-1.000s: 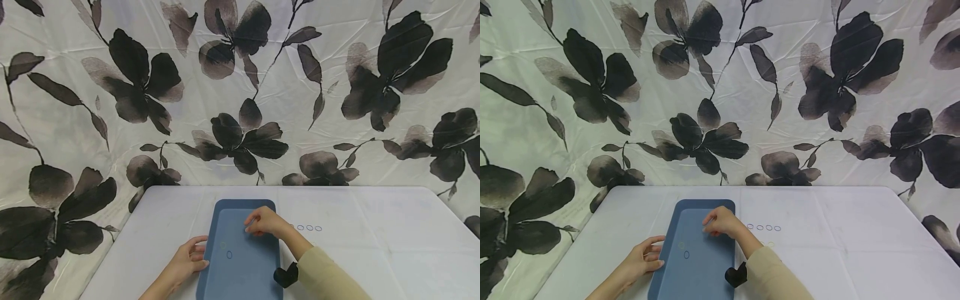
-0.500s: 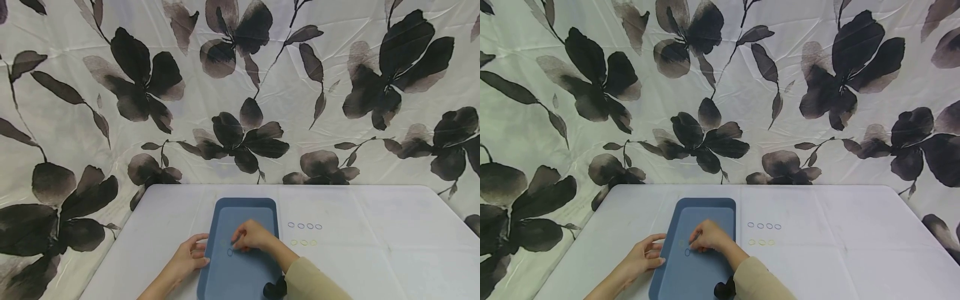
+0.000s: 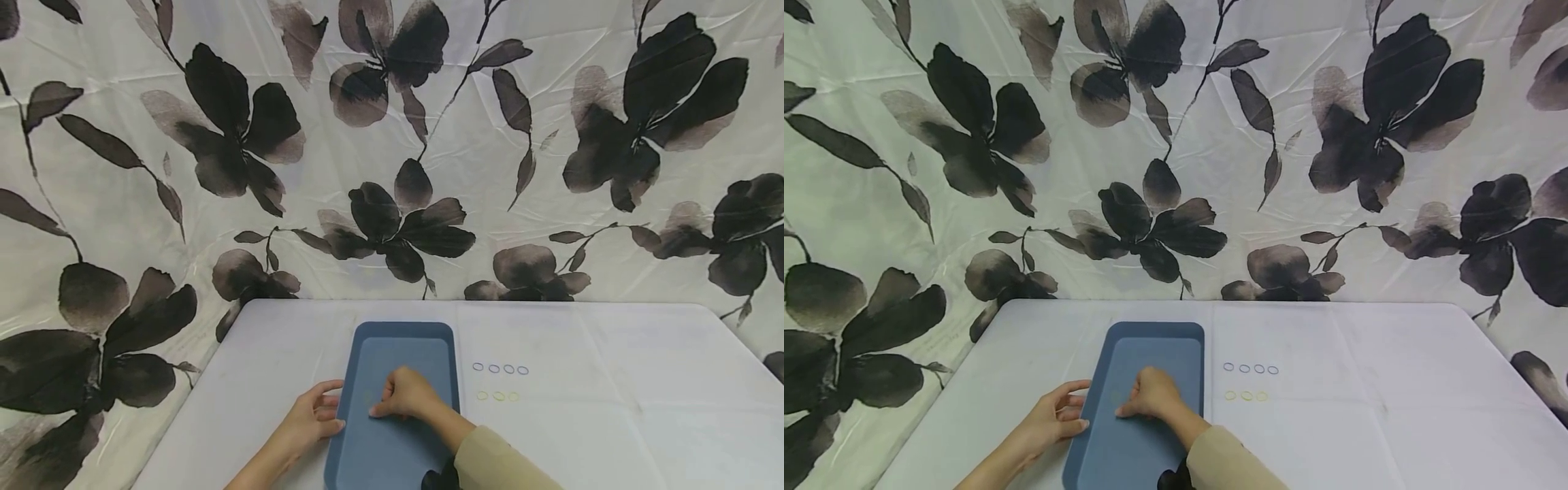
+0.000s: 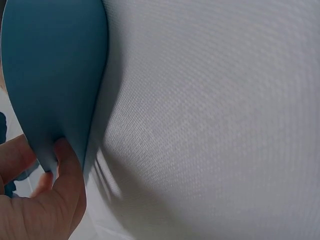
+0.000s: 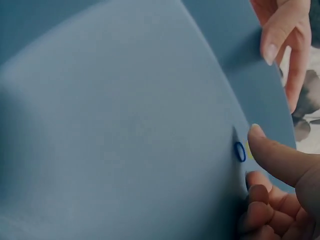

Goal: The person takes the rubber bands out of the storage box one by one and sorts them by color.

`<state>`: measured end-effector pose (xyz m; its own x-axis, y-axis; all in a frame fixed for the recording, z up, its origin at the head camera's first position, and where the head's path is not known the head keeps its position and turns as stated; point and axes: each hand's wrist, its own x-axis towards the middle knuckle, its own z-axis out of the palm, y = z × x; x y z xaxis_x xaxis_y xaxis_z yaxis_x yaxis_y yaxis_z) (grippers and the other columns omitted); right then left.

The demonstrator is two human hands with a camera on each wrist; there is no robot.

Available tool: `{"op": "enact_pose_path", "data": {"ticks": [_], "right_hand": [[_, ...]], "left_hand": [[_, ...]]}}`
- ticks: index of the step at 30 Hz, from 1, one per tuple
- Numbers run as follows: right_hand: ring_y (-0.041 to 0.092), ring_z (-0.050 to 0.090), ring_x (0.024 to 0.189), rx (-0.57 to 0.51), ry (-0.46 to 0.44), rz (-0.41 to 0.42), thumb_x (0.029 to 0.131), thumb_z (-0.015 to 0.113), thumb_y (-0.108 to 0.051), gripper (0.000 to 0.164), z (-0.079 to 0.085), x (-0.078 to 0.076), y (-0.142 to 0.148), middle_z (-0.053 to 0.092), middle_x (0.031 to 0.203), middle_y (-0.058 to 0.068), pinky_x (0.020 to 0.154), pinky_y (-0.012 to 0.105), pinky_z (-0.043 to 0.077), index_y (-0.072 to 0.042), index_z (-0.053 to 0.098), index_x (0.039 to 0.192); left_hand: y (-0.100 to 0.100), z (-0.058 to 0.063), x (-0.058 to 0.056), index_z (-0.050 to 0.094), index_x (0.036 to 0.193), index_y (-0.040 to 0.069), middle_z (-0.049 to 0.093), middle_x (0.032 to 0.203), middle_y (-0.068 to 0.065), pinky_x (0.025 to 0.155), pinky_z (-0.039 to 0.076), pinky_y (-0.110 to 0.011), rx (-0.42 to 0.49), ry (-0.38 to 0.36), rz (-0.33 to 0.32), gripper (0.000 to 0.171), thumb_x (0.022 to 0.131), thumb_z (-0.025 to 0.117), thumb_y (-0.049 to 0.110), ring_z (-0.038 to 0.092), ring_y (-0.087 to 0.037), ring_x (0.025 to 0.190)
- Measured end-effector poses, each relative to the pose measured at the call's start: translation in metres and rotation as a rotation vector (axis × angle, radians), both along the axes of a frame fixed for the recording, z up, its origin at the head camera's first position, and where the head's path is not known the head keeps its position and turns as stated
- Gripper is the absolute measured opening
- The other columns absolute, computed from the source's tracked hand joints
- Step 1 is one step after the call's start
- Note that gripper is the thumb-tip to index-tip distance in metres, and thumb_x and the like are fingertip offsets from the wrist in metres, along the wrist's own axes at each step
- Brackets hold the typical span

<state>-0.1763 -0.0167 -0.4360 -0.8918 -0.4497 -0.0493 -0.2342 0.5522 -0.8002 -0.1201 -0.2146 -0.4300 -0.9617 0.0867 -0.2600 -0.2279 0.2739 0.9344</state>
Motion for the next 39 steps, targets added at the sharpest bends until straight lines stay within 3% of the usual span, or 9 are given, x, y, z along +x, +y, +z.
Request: {"op": "enact_pose_path", "data": {"ticks": [8, 15, 17, 21, 29, 39], "right_hand": [[0.003, 0.041, 0.045, 0.123, 0.118, 0.109, 0.063, 0.085, -0.013, 0.027, -0.001, -0.003, -0.003, 0.048, 0.05, -0.01, 0.042, 0.018, 0.035, -0.011, 0.059, 0.055], [0.001, 0.042, 0.048, 0.121, 0.129, 0.206, 0.068, 0.081, -0.011, 0.021, 0.0, -0.006, -0.002, 0.051, 0.052, -0.012, 0.047, 0.017, 0.038, -0.01, 0.064, 0.057], [0.001, 0.042, 0.048, 0.085, 0.102, 0.228, 0.069, 0.08, -0.008, 0.019, 0.001, -0.007, -0.001, 0.052, 0.052, -0.01, 0.046, 0.017, 0.037, -0.008, 0.064, 0.058], [0.004, 0.045, 0.046, -0.039, -0.036, 0.255, 0.07, 0.078, -0.002, 0.014, 0.004, -0.011, 0.003, 0.055, 0.053, -0.005, 0.043, 0.018, 0.037, -0.003, 0.066, 0.063], [0.013, 0.057, 0.049, -0.205, -0.272, 0.223, 0.073, 0.074, 0.003, 0.01, 0.012, -0.015, 0.012, 0.064, 0.059, 0.01, 0.045, 0.025, 0.047, 0.001, 0.064, 0.071], [0.015, 0.061, 0.057, -0.272, -0.329, 0.215, 0.075, 0.072, 0.003, 0.01, 0.018, -0.02, 0.024, 0.064, 0.062, 0.01, 0.054, 0.03, 0.053, 0.004, 0.062, 0.074]], "left_hand": [[0.0, -0.001, -0.001, 0.035, 0.136, -0.007, 0.051, 0.114, -0.026, 0.076, 0.054, -0.037, 0.004, 0.002, 0.001, 0.067, 0.075, 0.065, -0.014, 0.059, -0.025, 0.095], [0.001, 0.0, -0.001, 0.036, 0.135, -0.008, 0.052, 0.113, -0.027, 0.076, 0.054, -0.038, -0.003, 0.009, 0.013, 0.067, 0.074, 0.065, -0.015, 0.06, -0.027, 0.094], [0.001, 0.0, -0.001, 0.036, 0.135, -0.008, 0.052, 0.113, -0.027, 0.076, 0.054, -0.038, -0.007, 0.01, 0.015, 0.067, 0.074, 0.065, -0.015, 0.06, -0.027, 0.094], [0.001, -0.001, -0.001, 0.036, 0.135, -0.008, 0.053, 0.113, -0.027, 0.076, 0.054, -0.038, -0.006, 0.008, 0.018, 0.068, 0.074, 0.065, -0.015, 0.06, -0.027, 0.094], [0.001, -0.001, 0.0, 0.035, 0.135, -0.008, 0.053, 0.113, -0.026, 0.075, 0.054, -0.038, 0.012, 0.012, -0.001, 0.068, 0.075, 0.064, -0.015, 0.06, -0.026, 0.094], [0.002, 0.001, 0.0, 0.036, 0.135, -0.008, 0.053, 0.113, -0.025, 0.077, 0.054, -0.038, 0.006, 0.017, -0.004, 0.067, 0.074, 0.065, -0.014, 0.061, -0.025, 0.093]]}}
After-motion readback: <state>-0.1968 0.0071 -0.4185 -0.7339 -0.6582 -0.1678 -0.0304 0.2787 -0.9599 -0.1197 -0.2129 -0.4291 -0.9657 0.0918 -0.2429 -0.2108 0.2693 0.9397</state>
